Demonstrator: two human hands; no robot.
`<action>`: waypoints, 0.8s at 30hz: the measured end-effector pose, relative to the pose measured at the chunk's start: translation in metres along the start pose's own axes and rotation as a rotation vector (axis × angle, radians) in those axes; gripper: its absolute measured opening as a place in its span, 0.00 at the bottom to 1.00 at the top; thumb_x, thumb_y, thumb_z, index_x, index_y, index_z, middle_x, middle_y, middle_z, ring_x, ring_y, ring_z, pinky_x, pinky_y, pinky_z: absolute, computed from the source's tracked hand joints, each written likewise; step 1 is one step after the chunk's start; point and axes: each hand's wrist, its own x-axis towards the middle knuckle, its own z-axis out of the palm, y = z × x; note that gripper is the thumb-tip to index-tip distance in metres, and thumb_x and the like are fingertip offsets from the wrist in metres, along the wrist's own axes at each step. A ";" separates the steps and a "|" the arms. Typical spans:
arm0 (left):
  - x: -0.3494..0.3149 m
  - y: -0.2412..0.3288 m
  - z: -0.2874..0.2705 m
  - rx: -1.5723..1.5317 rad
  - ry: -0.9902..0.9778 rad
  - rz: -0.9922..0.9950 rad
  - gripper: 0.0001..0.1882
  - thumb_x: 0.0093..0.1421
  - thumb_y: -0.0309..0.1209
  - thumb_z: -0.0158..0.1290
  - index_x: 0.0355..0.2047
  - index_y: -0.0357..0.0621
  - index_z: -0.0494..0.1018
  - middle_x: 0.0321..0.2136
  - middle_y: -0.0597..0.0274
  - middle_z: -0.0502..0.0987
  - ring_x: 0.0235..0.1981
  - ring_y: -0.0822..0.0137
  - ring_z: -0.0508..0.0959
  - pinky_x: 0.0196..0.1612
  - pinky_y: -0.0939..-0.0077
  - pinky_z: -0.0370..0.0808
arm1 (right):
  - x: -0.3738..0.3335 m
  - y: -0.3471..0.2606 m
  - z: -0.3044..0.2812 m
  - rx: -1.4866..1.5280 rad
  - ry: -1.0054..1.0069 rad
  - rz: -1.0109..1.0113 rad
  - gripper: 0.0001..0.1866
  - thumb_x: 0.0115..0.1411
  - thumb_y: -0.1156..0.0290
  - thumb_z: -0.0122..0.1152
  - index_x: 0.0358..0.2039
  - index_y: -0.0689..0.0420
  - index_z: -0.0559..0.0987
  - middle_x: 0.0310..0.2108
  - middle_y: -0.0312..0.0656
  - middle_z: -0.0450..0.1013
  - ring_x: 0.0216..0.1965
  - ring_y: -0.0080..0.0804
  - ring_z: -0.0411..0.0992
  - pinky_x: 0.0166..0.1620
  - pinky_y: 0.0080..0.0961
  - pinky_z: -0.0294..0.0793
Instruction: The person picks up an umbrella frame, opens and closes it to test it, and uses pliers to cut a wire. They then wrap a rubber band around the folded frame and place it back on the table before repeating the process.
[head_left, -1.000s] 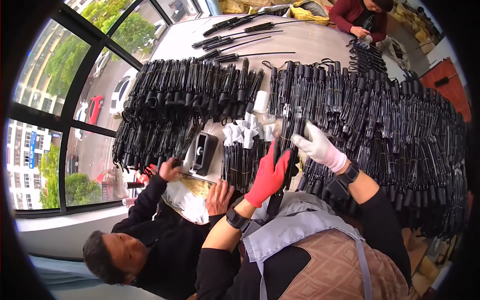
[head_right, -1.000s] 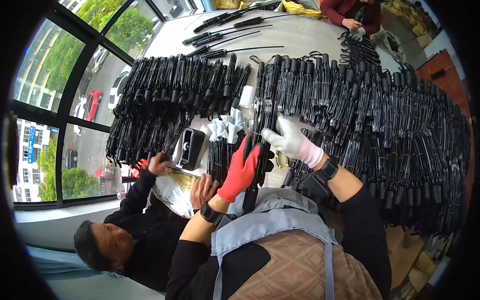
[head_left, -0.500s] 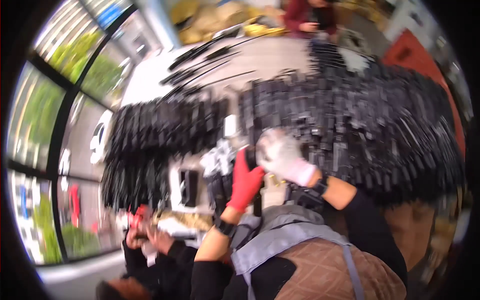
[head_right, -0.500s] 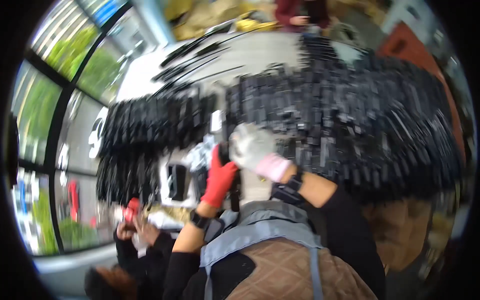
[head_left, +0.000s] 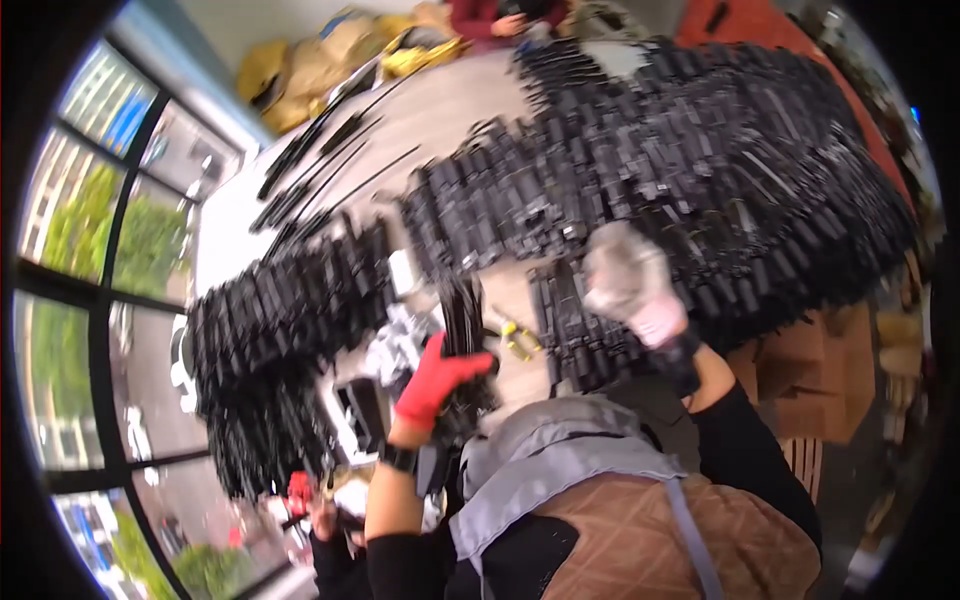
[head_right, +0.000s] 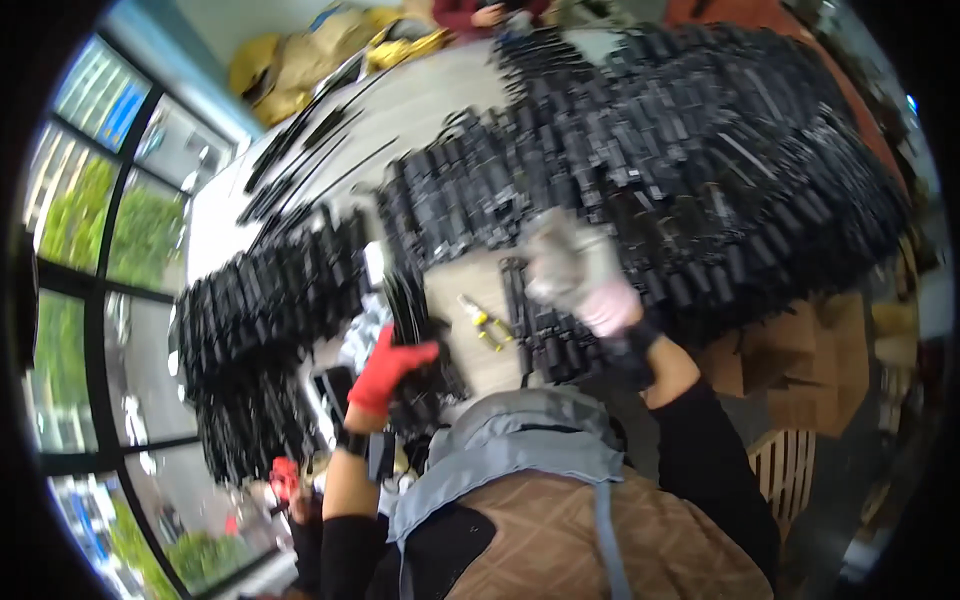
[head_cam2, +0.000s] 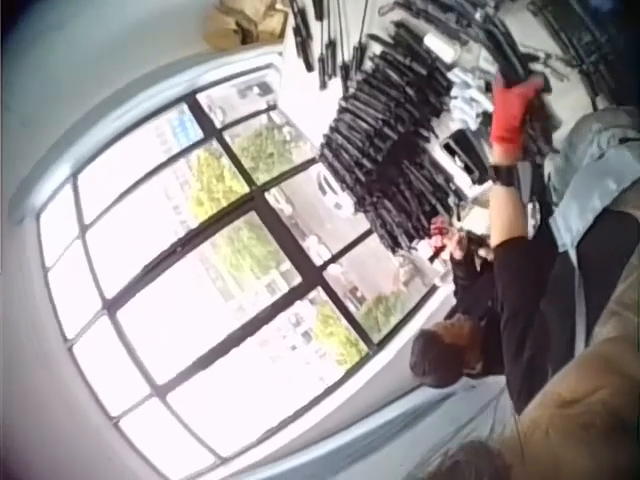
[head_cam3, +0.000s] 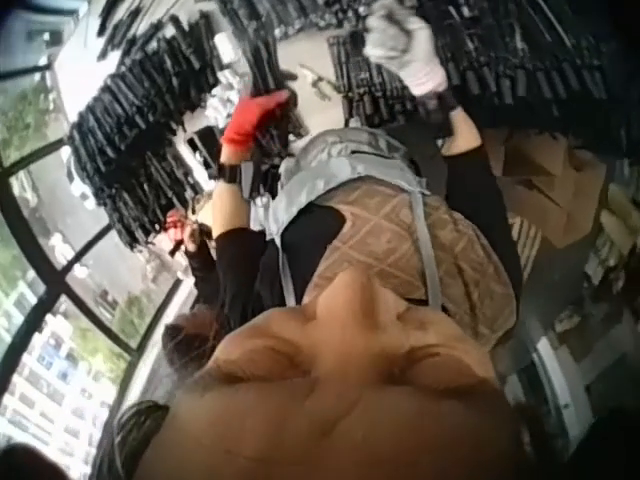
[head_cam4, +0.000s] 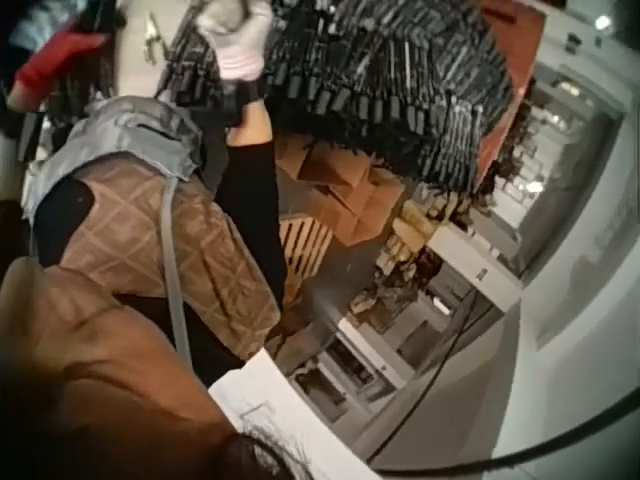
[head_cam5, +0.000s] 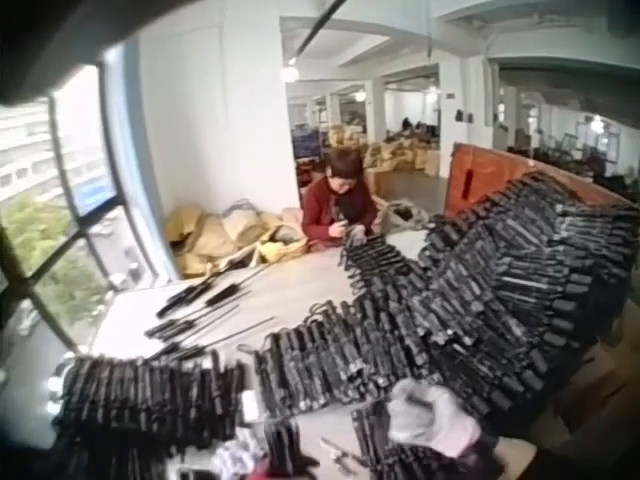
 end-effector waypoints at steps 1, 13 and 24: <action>0.002 0.011 0.006 -0.201 0.058 0.047 0.19 0.56 0.30 0.60 0.48 0.42 0.71 0.28 0.61 0.75 0.29 0.66 0.74 0.39 0.69 0.73 | 0.002 -0.006 -0.002 0.042 -0.252 -0.162 0.20 0.68 0.57 0.45 0.44 0.62 0.74 0.24 0.36 0.71 0.19 0.24 0.66 0.22 0.22 0.65; 0.033 0.048 0.042 -0.844 0.187 0.658 0.27 0.63 0.48 0.50 0.54 0.42 0.65 0.45 0.55 0.74 0.48 0.52 0.75 0.52 0.54 0.71 | 0.055 0.094 0.026 -2.090 0.137 -0.289 0.25 0.63 0.51 0.53 0.46 0.62 0.71 0.33 0.41 0.74 0.28 0.36 0.73 0.33 0.32 0.72; 0.036 0.070 0.001 -0.716 0.414 0.811 0.18 0.61 0.41 0.53 0.43 0.38 0.71 0.27 0.58 0.76 0.31 0.60 0.78 0.39 0.63 0.76 | 0.098 0.094 0.059 -1.234 -0.141 0.146 0.16 0.64 0.61 0.54 0.35 0.63 0.70 0.20 0.39 0.67 0.18 0.23 0.66 0.24 0.21 0.65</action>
